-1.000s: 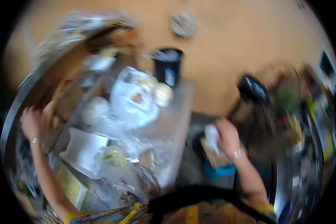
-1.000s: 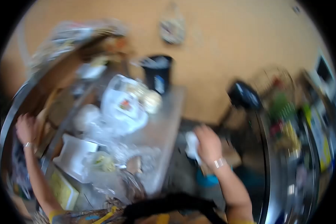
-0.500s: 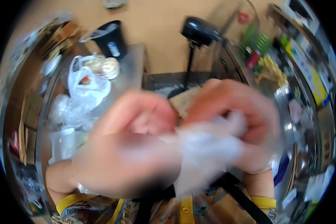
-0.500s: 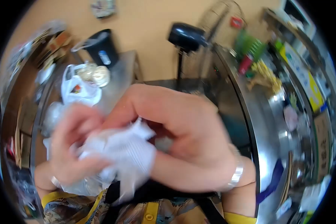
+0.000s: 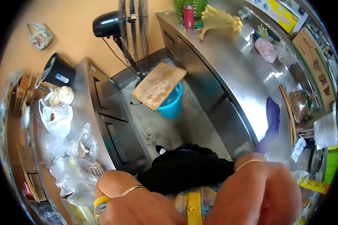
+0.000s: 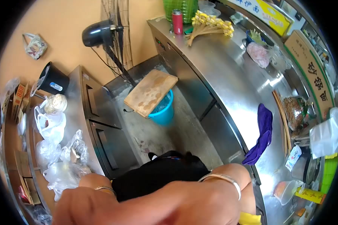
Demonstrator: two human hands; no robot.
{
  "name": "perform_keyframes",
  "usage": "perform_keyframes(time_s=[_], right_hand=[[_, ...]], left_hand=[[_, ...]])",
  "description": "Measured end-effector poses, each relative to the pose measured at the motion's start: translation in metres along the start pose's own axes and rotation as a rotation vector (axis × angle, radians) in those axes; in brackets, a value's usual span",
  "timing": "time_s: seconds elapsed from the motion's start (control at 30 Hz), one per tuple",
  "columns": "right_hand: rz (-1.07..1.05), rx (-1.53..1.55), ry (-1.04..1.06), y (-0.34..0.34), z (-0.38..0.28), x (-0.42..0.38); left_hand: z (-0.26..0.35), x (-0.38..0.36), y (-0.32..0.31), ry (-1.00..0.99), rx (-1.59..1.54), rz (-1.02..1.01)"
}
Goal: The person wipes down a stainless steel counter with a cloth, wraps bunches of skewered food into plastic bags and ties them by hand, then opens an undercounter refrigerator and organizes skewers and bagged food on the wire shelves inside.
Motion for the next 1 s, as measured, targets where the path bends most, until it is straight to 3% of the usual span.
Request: perform_keyframes(time_s=[0.1,0.17,0.27,0.3,0.33,0.37,0.4,0.47,0.5,0.57,0.63,0.67,0.77,0.87,0.93,1.0], right_hand=[[-0.099,0.155,0.016,0.004,0.002,0.002],[-0.146,0.242,0.022,0.005,0.007,0.004],[-0.196,0.341,0.038,0.004,0.01,0.007],[-0.212,0.367,0.041,0.003,0.012,0.007],[-0.229,0.402,0.044,0.002,0.013,0.007],[-0.249,0.417,0.052,0.002,0.015,0.008],[-0.311,0.453,0.038,-0.002,0.018,0.007],[-0.38,0.491,0.039,-0.01,0.025,0.002],[-0.323,0.449,0.024,-0.01,0.032,0.0],[-0.278,0.413,0.001,-0.003,0.036,0.001],[-0.37,0.034,-0.257,0.006,0.048,0.007],[-0.41,-0.098,-0.343,0.008,0.056,0.006],[-0.533,-0.064,-0.407,-0.007,0.078,-0.001],[-0.288,0.167,-0.054,-0.02,0.088,0.015],[-0.3,0.148,0.064,-0.021,0.09,0.018],[-0.362,0.048,0.208,-0.023,0.085,0.014]], left_hand=[[-0.014,0.011,-0.004,-0.043,0.093,0.156],[-0.016,0.013,-0.002,-0.111,0.228,0.413],[-0.007,-0.02,0.006,-0.247,0.541,1.326],[-0.001,-0.027,0.003,-0.25,0.544,1.327],[-0.006,-0.028,0.005,-0.046,0.519,1.223],[0.01,-0.04,0.014,-0.044,0.505,1.225],[0.008,-0.033,0.021,0.094,0.351,1.043],[-0.001,-0.022,0.021,0.02,0.002,0.575],[-0.002,-0.029,0.024,0.024,-0.012,0.565],[0.048,-0.042,0.01,-0.377,0.315,0.472],[0.026,-0.047,0.026,0.07,0.116,0.373],[0.032,-0.057,0.041,0.077,0.312,0.584],[0.048,-0.05,0.039,-0.06,0.462,0.205],[0.054,-0.051,0.05,-0.076,0.414,0.142],[0.06,-0.053,0.053,-0.094,0.392,0.145],[0.072,-0.066,0.061,-0.44,0.355,0.427]])
Point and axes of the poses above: each hand's wrist, its own x-axis towards the middle knuckle, its own y-axis out of the back of the hand, z = x × y, the point moved 10 cm from there along x, towards the middle knuckle, and after that the axes turned 12 degrees about -x, right-handed, at the moved point
